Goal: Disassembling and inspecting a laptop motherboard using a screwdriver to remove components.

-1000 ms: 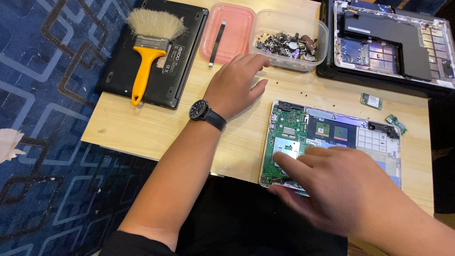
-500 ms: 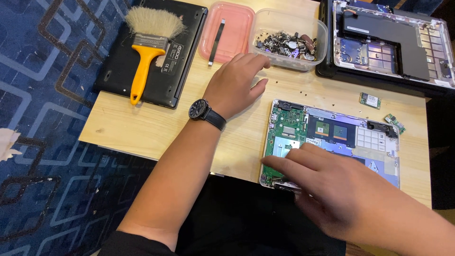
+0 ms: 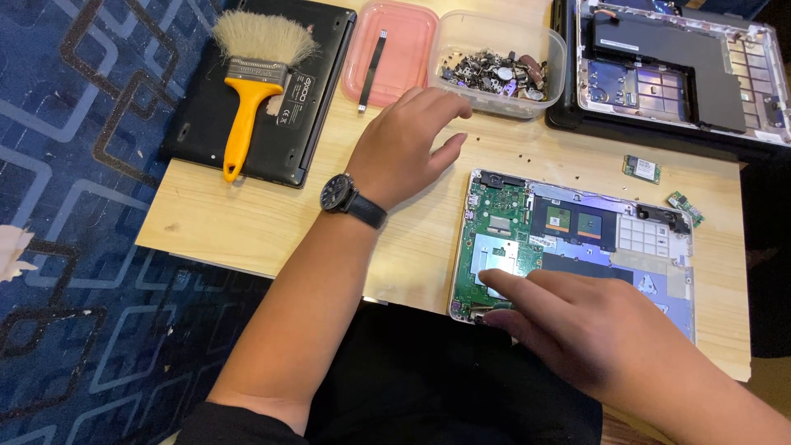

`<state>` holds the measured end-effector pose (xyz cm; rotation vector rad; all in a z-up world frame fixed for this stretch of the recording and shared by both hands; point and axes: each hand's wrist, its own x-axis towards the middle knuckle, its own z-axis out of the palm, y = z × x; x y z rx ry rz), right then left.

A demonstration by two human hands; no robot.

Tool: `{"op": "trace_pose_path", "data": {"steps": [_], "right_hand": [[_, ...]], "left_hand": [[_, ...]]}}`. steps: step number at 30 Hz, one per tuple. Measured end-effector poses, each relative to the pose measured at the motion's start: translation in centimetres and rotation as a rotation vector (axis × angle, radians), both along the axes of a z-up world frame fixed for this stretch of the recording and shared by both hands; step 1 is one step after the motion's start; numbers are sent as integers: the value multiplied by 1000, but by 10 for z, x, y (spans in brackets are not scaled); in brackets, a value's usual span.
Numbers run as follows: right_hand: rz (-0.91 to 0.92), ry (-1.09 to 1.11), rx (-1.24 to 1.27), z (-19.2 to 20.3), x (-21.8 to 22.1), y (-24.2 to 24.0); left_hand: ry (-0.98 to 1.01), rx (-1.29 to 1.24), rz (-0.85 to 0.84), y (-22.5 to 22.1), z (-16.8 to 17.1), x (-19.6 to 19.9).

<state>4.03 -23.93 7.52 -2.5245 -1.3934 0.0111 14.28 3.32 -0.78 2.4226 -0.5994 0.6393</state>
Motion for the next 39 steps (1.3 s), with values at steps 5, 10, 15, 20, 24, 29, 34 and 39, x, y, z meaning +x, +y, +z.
{"op": "trace_pose_path", "data": {"steps": [5,10,15,20,24,29,34,39], "right_hand": [[-434,187,189,-21,-14,-33],[-677,161,539,-64,-23,-55],[-888,149,787,-91,-22,-59],[-952,252,1026,-91,-19,-55],[-967,266,1024,-92,-21,-58],[-997,309,1006,-92,-24,-58],[-961,287,1019,-93,-24,-60],[-918,267,1021,-94,-23,-59]], "left_hand": [[386,-125,-107,-5,42,-74],[412,-120,-277,-22,18,-137],[265,-18,-204,-31,21,-155],[210,139,-211,-34,30,-157],[153,225,-204,-42,30,-157],[136,266,-132,-53,23,-157],[73,385,-68,-61,16,-162],[16,483,-32,-62,19,-163]]}}
